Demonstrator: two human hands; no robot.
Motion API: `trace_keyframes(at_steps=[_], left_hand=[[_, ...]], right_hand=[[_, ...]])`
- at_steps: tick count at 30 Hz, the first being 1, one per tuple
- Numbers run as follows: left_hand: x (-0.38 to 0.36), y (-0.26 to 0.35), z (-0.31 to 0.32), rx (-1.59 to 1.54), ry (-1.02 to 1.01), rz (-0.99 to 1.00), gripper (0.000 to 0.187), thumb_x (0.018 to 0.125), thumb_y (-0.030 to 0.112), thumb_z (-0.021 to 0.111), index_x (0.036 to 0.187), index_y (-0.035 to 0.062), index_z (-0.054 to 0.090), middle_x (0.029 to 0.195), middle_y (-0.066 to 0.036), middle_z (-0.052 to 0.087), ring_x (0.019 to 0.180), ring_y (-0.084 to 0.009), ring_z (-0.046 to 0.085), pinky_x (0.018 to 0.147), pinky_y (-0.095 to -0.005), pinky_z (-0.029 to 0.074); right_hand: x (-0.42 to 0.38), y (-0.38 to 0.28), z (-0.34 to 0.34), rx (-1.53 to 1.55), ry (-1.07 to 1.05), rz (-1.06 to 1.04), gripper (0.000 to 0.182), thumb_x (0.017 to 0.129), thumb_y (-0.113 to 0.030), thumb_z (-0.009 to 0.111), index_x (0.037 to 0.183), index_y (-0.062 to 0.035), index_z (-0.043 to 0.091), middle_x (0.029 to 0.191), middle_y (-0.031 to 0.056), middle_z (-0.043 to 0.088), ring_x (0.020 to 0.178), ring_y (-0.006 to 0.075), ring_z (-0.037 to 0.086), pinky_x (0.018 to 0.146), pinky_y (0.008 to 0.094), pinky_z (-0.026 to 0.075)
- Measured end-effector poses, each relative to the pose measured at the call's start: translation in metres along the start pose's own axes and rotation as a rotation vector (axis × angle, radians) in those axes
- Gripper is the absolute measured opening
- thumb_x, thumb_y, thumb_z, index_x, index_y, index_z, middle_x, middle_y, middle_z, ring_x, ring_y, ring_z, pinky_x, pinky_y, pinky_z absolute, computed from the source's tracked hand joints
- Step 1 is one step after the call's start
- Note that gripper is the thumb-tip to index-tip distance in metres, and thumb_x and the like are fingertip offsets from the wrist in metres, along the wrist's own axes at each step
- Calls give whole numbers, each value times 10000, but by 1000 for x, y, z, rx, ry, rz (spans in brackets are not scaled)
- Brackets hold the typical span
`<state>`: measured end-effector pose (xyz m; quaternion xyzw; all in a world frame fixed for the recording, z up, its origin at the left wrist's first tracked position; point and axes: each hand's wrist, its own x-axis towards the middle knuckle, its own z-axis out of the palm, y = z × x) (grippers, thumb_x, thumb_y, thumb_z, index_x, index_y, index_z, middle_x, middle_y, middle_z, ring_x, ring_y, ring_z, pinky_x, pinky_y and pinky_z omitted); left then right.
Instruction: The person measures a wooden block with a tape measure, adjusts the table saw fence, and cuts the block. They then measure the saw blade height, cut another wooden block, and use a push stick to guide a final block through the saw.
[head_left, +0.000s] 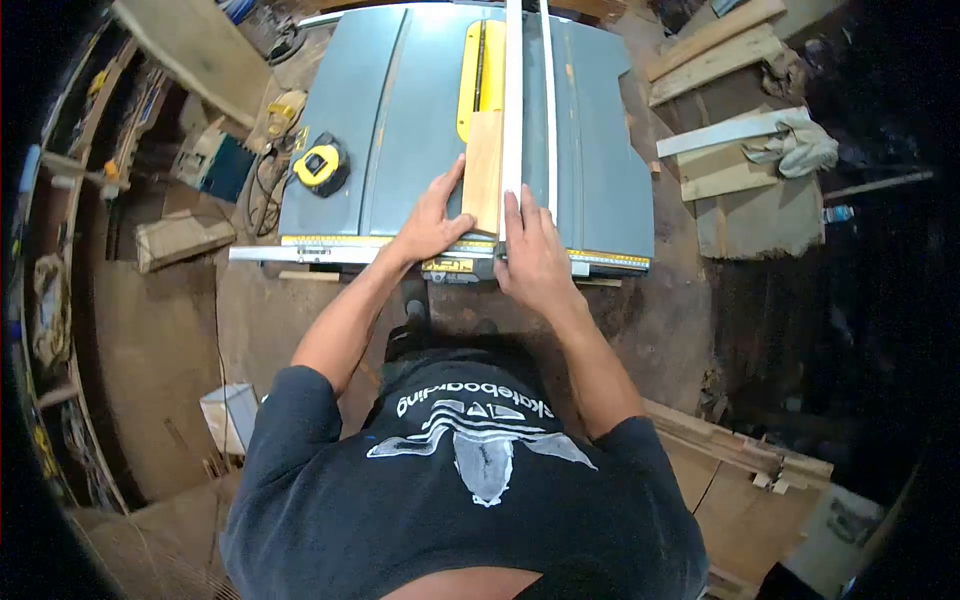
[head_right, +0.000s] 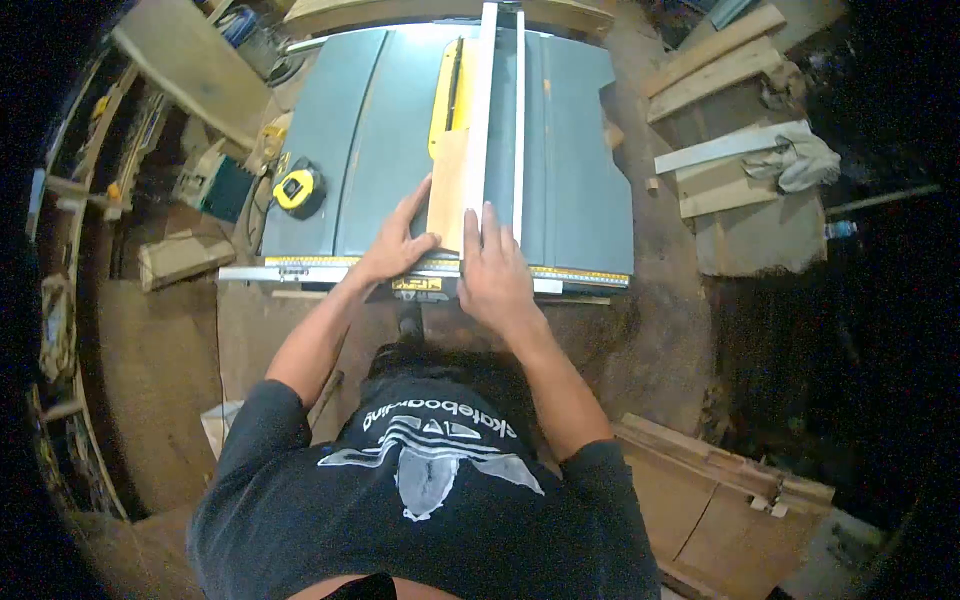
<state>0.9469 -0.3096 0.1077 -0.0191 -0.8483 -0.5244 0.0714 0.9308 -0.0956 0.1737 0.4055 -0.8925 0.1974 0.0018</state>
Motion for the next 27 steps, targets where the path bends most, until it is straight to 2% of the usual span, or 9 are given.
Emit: trace_keyframes(at_steps=[3,9,13,15,18,19,21,24,27], left_hand=[[-2,-3,5,15,59,24,910,752,205,673,1534,-61,292,1455,-311,469,1382,-396,441,1169,-400,332],[-3,-4,10,-28,69,-44,909,746,205,665,1543,-36,299,1471,-310,458,1380,-393,449,1165,-395,335],[-6,-14,5,-58,39,-22,941,727,225,683,1547,-28,297,1456,-315,472,1369,-399,462,1157,-394,344],[-17,-10,0,-26,-41,-44,976,699,244,711,1541,-38,304,1438,-327,485,1361,-400,474,1149,-390,355],[-22,1,0,54,-112,46,1112,680,246,734,1571,-59,143,1524,-351,354,1436,-438,352,1187,-414,295],[-21,0,-2,53,-114,50,1112,680,246,734,1571,-59,143,1524,-351,354,1436,-438,352,1187,-414,295],[-19,-5,-5,97,-151,114,1121,710,219,755,1581,-45,101,1598,-294,264,1461,-404,324,1212,-412,260],[-11,-7,-5,82,-137,110,1141,703,250,751,1575,-60,83,1556,-347,294,1440,-453,325,1197,-424,280],[0,-8,-8,84,-164,74,1130,706,248,759,1564,-84,103,1567,-339,281,1436,-445,335,1202,-426,276]], right_hand=[[3,0,3,-42,-54,62,914,734,-77,758,1487,97,270,1469,372,340,1196,465,521,1010,491,484],[3,-2,-1,15,-113,120,964,743,-93,772,1516,70,219,1492,376,316,1237,466,537,1002,481,509],[4,-5,-1,10,-111,150,972,744,-95,775,1524,59,215,1509,370,305,1236,469,538,1019,477,500],[5,-4,-2,44,-155,173,988,754,-119,773,1539,57,199,1517,372,302,1288,498,492,1074,479,451],[8,-9,-5,43,-162,205,1002,750,-114,774,1546,54,189,1521,375,299,1290,497,491,1082,473,446],[9,-9,-4,41,-159,208,1002,750,-114,774,1546,54,189,1521,375,299,1290,497,491,1082,473,446],[8,-8,0,-2,-166,205,985,756,-108,766,1542,52,194,1538,354,285,1291,458,507,1069,462,465],[8,-10,1,-12,-167,224,970,764,-101,752,1542,57,194,1538,355,285,1299,458,501,1072,457,463],[5,-9,7,-25,-111,198,966,758,-93,741,1540,61,196,1539,353,286,1305,453,497,1073,454,463]])
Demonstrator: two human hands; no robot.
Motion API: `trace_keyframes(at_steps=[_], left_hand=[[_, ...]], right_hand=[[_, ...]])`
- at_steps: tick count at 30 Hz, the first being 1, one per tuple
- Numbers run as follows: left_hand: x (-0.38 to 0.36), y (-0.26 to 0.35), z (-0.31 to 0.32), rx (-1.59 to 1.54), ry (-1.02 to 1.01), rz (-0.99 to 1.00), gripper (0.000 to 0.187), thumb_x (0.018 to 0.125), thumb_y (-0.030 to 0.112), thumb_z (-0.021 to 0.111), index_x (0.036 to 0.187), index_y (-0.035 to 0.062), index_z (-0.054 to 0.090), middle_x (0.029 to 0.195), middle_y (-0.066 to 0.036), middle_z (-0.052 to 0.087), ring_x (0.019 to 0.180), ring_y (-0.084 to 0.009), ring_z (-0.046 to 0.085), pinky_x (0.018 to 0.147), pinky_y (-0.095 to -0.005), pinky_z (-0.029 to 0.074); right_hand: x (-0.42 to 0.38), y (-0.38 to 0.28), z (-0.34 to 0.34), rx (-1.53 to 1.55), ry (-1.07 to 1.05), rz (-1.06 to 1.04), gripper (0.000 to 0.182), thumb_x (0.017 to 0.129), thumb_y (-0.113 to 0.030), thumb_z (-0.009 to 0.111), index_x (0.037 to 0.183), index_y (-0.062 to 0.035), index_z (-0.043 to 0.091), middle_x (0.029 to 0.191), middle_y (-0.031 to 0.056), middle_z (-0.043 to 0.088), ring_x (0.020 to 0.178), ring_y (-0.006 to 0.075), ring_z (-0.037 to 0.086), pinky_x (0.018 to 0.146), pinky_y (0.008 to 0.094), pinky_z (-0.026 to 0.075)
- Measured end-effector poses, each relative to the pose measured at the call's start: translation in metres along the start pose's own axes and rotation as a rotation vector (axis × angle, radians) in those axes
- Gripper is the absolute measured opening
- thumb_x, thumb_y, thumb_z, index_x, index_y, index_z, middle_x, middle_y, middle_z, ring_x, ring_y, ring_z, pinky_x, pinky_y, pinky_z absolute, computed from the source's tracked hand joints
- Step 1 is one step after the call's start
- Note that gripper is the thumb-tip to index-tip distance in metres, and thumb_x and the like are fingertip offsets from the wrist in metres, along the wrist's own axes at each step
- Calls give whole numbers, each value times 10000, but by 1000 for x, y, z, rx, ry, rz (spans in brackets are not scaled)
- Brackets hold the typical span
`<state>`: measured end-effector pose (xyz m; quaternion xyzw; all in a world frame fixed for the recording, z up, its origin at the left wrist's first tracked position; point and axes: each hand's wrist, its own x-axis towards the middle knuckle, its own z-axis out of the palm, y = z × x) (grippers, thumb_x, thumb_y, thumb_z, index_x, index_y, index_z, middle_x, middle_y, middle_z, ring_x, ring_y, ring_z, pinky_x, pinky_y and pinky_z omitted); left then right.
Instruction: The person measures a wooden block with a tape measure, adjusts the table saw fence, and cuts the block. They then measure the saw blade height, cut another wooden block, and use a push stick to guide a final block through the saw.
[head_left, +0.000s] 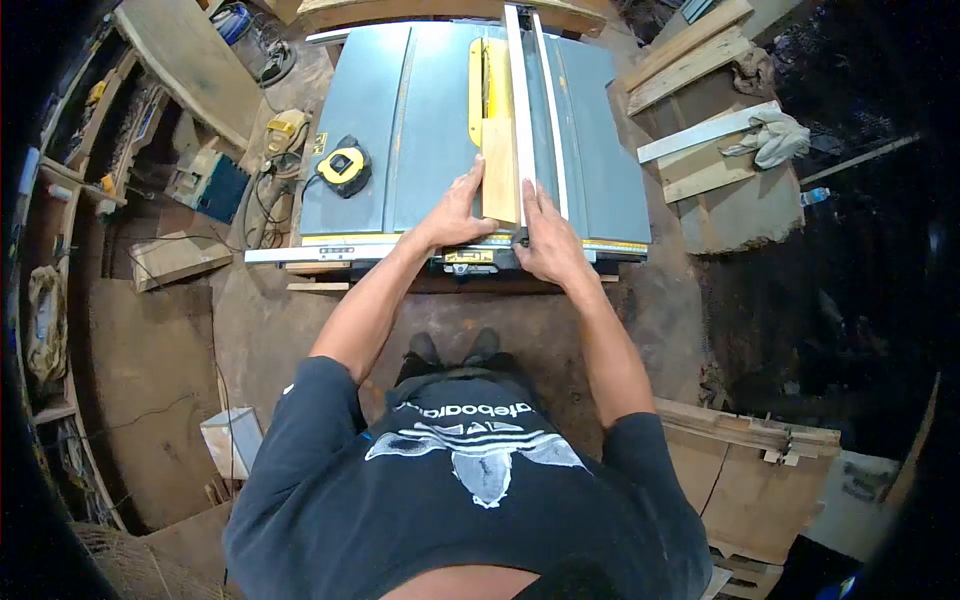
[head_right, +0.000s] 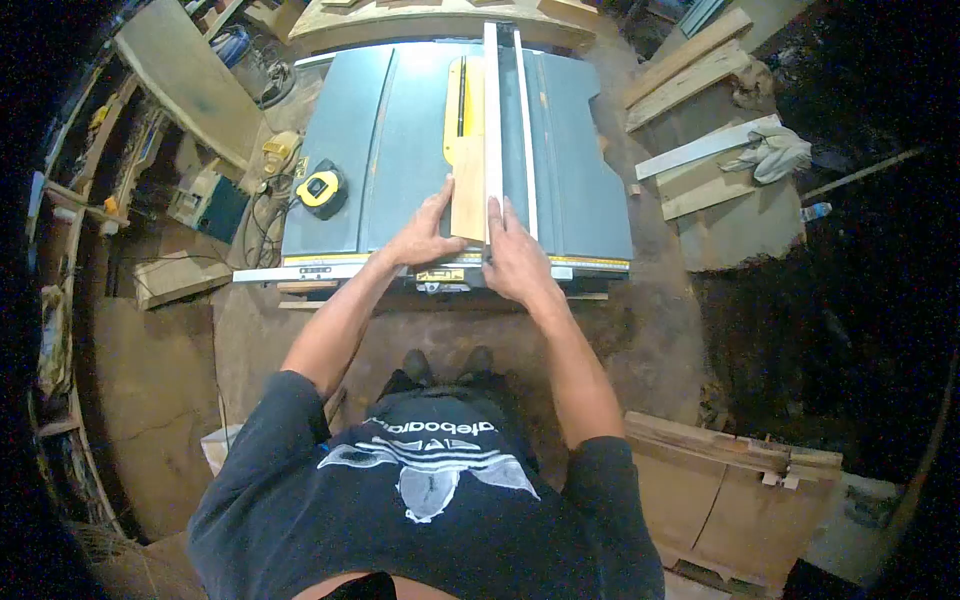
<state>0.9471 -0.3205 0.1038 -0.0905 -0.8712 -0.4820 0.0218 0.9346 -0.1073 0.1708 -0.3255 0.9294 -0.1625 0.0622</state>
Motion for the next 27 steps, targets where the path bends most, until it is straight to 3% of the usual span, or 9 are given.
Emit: trace_keyframes(at_steps=[5,7,12,17,21,23,27], left_hand=[[4,-10,4,-14,58,99,1125,707,240,779,1562,-87,125,1547,-340,317,1443,-422,340,1203,-428,273],[2,-4,-1,-58,10,14,1129,696,237,773,1562,-90,125,1530,-343,342,1418,-426,372,1192,-428,291],[3,-11,4,3,53,45,1140,690,248,774,1568,-78,125,1498,-332,393,1388,-425,407,1177,-432,312],[3,-5,0,-88,8,-23,1097,713,260,752,1560,-92,151,1550,-324,328,1405,-391,398,1179,-424,307],[6,-9,3,-55,50,41,1046,748,257,718,1557,-99,159,1560,-317,317,1413,-380,390,1183,-420,301],[5,-4,0,-148,3,-50,1061,739,281,733,1546,-112,167,1581,-314,286,1429,-410,357,1201,-412,284],[7,-16,7,-132,56,16,1027,755,285,727,1543,-107,197,1588,-311,274,1452,-403,330,1207,-410,271]], right_hand=[[-1,-7,-8,-3,-52,63,966,760,-96,738,1543,52,192,1548,336,285,1319,452,484,1082,455,454],[0,-5,-6,10,-39,49,979,761,-112,747,1548,42,185,1554,321,289,1324,454,477,1087,456,451],[1,0,-1,23,-7,35,995,759,-131,748,1560,27,179,1532,339,316,1336,477,448,1107,464,418],[0,-3,-3,42,-18,52,995,756,-133,749,1561,22,183,1540,339,307,1350,470,439,1114,457,413],[-1,0,-1,-8,-25,58,999,758,-141,757,1564,-4,183,1561,315,287,1326,441,483,1088,466,448],[-1,0,-1,-7,-10,51,1000,758,-142,758,1565,-7,183,1560,317,286,1323,440,487,1088,465,448],[-2,-1,-3,10,-31,58,1005,749,-143,763,1561,-2,187,1556,326,287,1322,441,488,1089,461,449]])
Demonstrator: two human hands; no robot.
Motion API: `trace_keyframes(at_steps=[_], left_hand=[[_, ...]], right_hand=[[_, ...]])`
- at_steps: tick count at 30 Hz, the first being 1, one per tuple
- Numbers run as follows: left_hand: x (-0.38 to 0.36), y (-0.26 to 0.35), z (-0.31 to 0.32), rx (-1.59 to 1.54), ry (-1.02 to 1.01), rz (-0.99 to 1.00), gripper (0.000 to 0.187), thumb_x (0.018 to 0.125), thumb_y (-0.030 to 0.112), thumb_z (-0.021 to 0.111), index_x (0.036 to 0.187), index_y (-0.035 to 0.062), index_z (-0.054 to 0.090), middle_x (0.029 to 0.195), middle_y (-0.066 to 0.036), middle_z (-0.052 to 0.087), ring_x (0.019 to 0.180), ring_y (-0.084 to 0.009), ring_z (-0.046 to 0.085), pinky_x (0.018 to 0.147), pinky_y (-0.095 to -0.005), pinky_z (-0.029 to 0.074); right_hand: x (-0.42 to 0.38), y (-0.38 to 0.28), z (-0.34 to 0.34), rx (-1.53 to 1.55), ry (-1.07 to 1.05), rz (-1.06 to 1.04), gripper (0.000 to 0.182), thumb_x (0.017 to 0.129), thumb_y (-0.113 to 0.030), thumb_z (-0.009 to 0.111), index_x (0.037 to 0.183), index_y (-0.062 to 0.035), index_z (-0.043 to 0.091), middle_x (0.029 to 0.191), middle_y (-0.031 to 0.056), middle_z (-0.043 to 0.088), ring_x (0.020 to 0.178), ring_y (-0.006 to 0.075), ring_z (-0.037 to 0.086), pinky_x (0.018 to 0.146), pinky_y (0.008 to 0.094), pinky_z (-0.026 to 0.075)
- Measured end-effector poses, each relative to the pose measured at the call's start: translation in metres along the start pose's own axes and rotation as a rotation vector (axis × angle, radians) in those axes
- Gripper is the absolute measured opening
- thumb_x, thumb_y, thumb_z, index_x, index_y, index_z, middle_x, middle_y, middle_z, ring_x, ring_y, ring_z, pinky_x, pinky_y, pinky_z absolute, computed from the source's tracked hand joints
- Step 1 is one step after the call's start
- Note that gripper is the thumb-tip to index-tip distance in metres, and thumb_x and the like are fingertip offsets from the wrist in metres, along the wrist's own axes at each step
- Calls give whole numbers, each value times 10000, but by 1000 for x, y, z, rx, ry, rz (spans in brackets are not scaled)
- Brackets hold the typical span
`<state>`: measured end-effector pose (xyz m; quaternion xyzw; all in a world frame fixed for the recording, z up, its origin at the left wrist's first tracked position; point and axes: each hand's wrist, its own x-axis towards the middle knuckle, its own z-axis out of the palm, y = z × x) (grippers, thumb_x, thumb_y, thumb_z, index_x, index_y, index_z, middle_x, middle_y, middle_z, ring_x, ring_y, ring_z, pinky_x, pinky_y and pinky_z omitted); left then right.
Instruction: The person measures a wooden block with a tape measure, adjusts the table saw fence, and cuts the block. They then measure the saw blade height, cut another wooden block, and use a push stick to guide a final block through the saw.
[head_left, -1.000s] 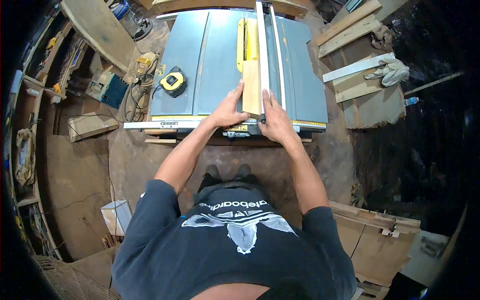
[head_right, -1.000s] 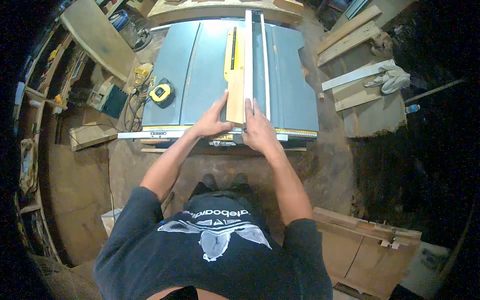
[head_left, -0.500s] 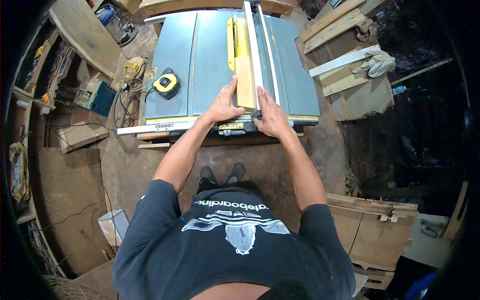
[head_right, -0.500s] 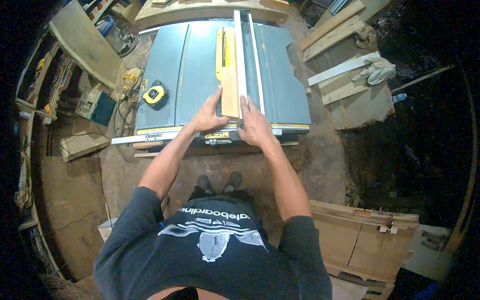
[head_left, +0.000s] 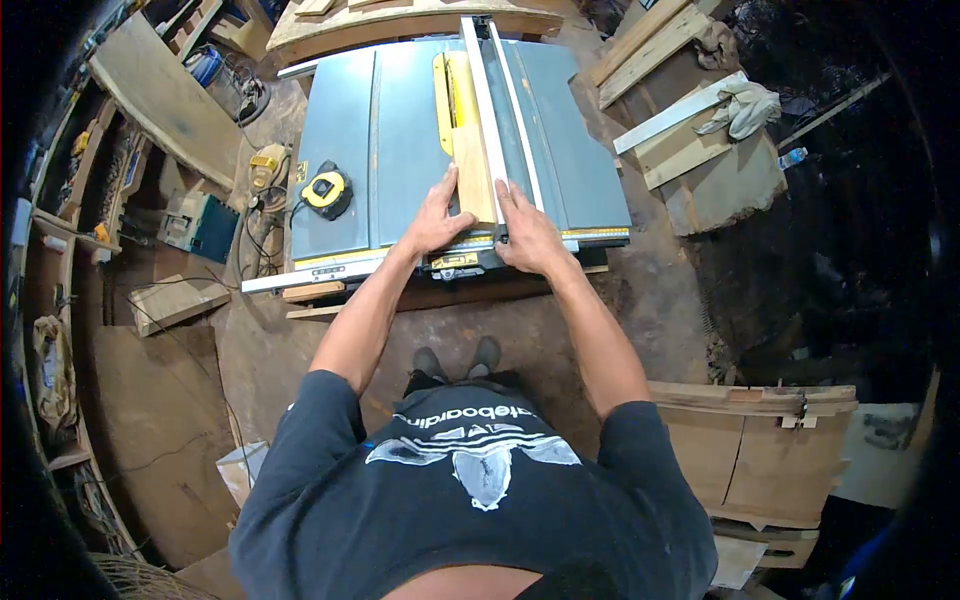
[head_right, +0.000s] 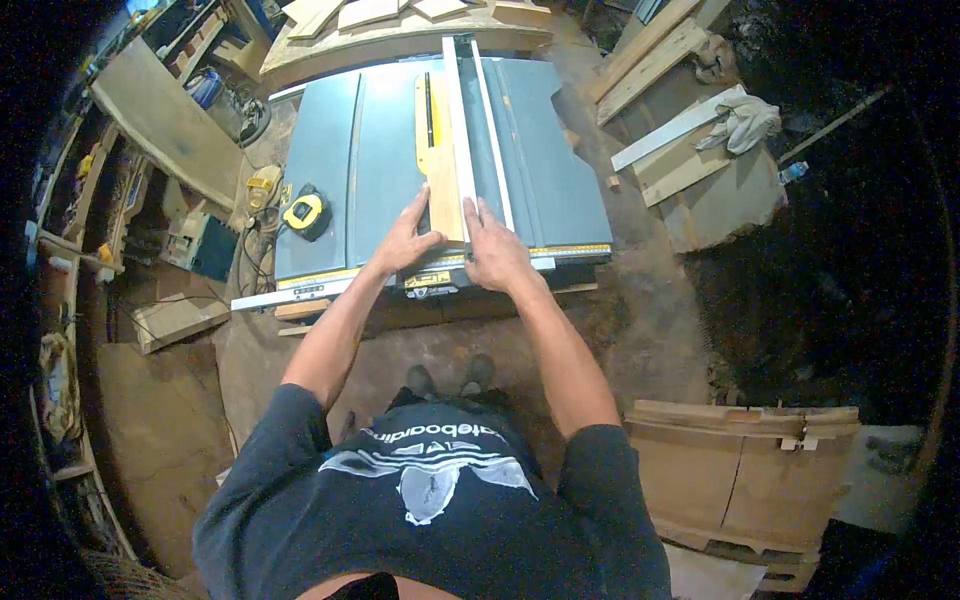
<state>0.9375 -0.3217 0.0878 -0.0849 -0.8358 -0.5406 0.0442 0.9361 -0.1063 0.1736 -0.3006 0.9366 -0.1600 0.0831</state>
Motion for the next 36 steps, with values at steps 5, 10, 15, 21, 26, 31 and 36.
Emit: trace_keyframes(at_steps=[5,10,15,21,26,31,36], left_hand=[[1,-7,2,43,31,3,984,764,274,720,1538,-94,237,1599,-296,263,1490,-393,274,1217,-404,255],[0,5,0,60,49,-17,956,771,284,715,1536,-76,268,1585,-272,305,1465,-397,306,1199,-419,287],[-1,-4,1,115,43,-25,911,792,280,691,1538,-54,288,1571,-258,331,1438,-400,332,1171,-429,328],[2,-7,5,69,60,-61,852,839,277,660,1534,-53,295,1561,-261,342,1439,-402,333,1193,-442,286],[0,-15,10,48,115,-6,798,865,285,648,1511,-64,336,1537,-273,376,1431,-407,352,1198,-438,274],[-10,6,2,8,63,-64,809,849,273,652,1503,-83,336,1536,-279,378,1440,-389,359,1208,-419,269],[-19,18,3,61,71,-40,837,828,279,670,1499,-93,335,1537,-282,378,1440,-380,365,1206,-411,276]], right_hand=[[1,0,-1,15,-15,10,1015,740,-144,768,1557,9,188,1552,330,293,1317,440,494,1089,459,451],[1,-1,-4,2,-16,-1,1025,730,-148,774,1556,11,189,1554,332,287,1307,440,504,1084,463,456],[-1,1,3,-12,-10,3,1033,737,-163,774,1564,1,177,1574,306,269,1311,435,501,1082,462,460],[0,-6,-9,-22,-52,25,1048,725,-173,772,1569,-2,174,1566,317,280,1304,441,509,1072,469,467],[2,-5,-7,35,-32,23,1025,716,-157,769,1550,38,205,1558,321,289,1356,451,446,1123,449,416],[3,-4,-4,19,-38,32,1053,712,-170,773,1563,10,180,1564,322,281,1346,445,468,1109,457,433],[4,-1,-3,34,-16,25,1025,703,-165,773,1549,31,228,1556,302,303,1351,457,446,1120,450,419]])
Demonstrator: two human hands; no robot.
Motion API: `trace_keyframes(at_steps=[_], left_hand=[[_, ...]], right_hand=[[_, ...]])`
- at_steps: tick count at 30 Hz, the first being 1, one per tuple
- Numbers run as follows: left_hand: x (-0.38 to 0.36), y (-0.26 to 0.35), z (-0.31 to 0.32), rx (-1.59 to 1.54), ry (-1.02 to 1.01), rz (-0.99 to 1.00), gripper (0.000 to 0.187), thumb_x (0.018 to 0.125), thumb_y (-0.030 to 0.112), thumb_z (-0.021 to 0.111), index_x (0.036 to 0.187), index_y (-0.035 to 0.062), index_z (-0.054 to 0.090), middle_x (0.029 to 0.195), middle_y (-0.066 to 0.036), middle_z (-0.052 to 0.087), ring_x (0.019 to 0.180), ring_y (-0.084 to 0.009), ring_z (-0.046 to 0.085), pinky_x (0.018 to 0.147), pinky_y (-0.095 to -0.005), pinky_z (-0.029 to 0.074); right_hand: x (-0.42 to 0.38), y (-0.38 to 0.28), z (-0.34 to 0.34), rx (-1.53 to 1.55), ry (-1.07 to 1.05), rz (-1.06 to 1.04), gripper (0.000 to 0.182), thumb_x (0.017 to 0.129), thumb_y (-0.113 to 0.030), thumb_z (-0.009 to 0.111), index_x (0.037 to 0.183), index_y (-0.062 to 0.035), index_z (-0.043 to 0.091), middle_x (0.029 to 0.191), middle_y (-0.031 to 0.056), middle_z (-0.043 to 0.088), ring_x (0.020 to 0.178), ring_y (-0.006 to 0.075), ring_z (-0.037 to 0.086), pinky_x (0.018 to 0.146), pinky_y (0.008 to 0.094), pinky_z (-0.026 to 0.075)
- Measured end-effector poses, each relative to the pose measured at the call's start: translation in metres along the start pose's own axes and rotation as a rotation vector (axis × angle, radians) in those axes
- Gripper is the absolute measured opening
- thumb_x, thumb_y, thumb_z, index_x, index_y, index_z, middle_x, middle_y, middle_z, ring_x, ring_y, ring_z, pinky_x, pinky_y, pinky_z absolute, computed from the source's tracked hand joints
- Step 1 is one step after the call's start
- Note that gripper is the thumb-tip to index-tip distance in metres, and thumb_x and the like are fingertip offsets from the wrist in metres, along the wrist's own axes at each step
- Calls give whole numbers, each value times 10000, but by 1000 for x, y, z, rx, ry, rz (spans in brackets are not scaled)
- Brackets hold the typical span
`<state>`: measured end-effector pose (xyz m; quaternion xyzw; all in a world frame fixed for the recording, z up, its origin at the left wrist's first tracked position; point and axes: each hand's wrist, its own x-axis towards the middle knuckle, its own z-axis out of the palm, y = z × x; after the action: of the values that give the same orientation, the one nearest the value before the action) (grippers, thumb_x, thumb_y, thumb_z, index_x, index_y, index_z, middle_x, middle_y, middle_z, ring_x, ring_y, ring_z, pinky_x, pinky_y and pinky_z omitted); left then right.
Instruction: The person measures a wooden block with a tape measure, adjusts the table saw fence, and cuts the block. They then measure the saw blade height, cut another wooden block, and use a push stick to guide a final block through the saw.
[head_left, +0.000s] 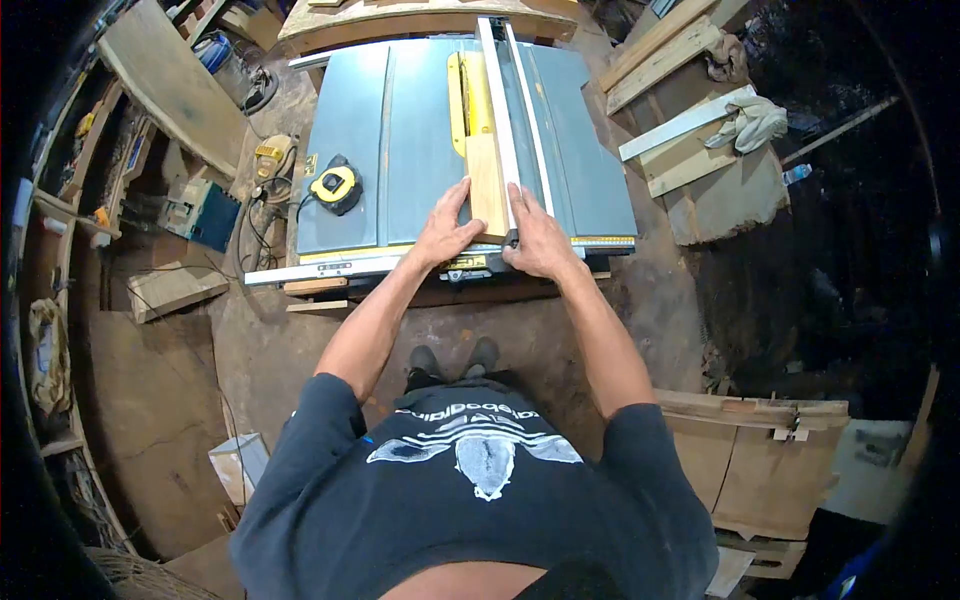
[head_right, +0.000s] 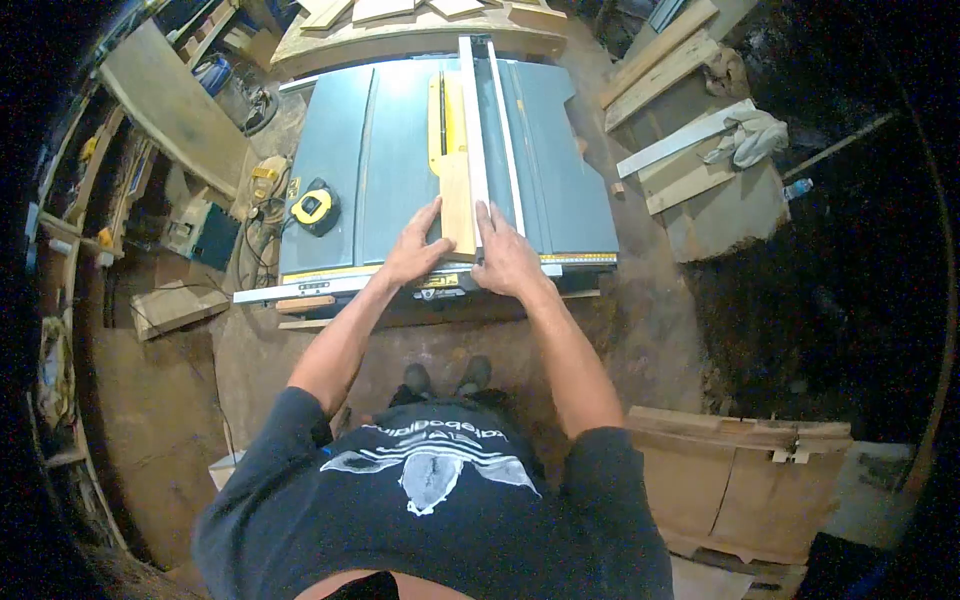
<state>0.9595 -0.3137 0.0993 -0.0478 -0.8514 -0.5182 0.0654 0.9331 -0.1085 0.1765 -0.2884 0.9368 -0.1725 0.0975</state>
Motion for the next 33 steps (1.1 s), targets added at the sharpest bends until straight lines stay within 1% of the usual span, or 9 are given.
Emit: trace_keyframes(at_steps=[4,6,9,12,16,22,27,29,33], left_hand=[[-2,-8,6,24,11,43,834,835,279,676,1497,-97,335,1529,-288,389,1443,-381,360,1203,-409,277],[-2,-1,5,-84,21,-41,819,853,280,677,1494,-102,340,1516,-289,413,1433,-383,376,1195,-406,288],[-10,25,3,-97,41,-129,770,900,280,662,1487,-109,351,1469,-288,478,1376,-362,464,1167,-389,327],[-13,25,25,-178,139,-232,681,967,286,632,1472,-99,386,1388,-230,573,1279,-272,549,1093,-347,397],[-9,64,43,-209,182,-385,547,1001,320,615,1383,-52,496,1218,-117,623,1104,-170,563,963,-312,453],[7,67,49,118,194,-608,666,1001,478,552,1431,-25,478,1313,-116,595,1227,-204,510,1040,-340,387],[42,123,77,352,123,-902,757,957,556,587,1422,-33,489,1373,-159,575,1282,-258,518,1097,-386,357],[44,125,84,318,82,-807,484,958,375,629,1255,-4,581,1110,-79,679,1018,-179,625,900,-326,478],[41,116,81,208,184,-918,399,934,249,615,1245,-1,588,1073,-76,678,950,-163,625,871,-309,493]], right_hand=[[-12,11,-1,50,200,-137,926,749,-139,761,1531,30,293,1561,266,333,1342,400,489,1102,433,438],[-38,21,-17,413,575,-233,740,812,-90,731,1471,31,417,1506,225,438,1258,311,575,1054,390,475],[-79,91,-23,600,918,199,513,861,-71,693,1343,27,548,1352,188,591,1161,279,619,1003,370,496],[-96,246,38,822,1208,674,396,882,-121,695,1251,7,629,1221,166,676,1040,267,668,911,363,525],[-85,379,126,502,686,774,386,912,-253,709,1207,-7,674,1119,151,725,987,230,698,905,337,529],[-1,415,176,699,359,467,559,859,-317,725,1314,-26,582,1233,227,650,1183,406,595,991,453,482],[25,432,196,763,85,532,562,862,-304,702,1364,-109,540,1294,221,609,1271,421,519,1045,491,447],[29,430,200,765,-53,610,546,863,-304,700,1353,-117,552,1310,217,601,1277,419,515,1055,492,444],[42,442,214,750,-139,538,531,862,-292,696,1335,-88,565,1337,208,589,1277,395,524,1053,485,454]])
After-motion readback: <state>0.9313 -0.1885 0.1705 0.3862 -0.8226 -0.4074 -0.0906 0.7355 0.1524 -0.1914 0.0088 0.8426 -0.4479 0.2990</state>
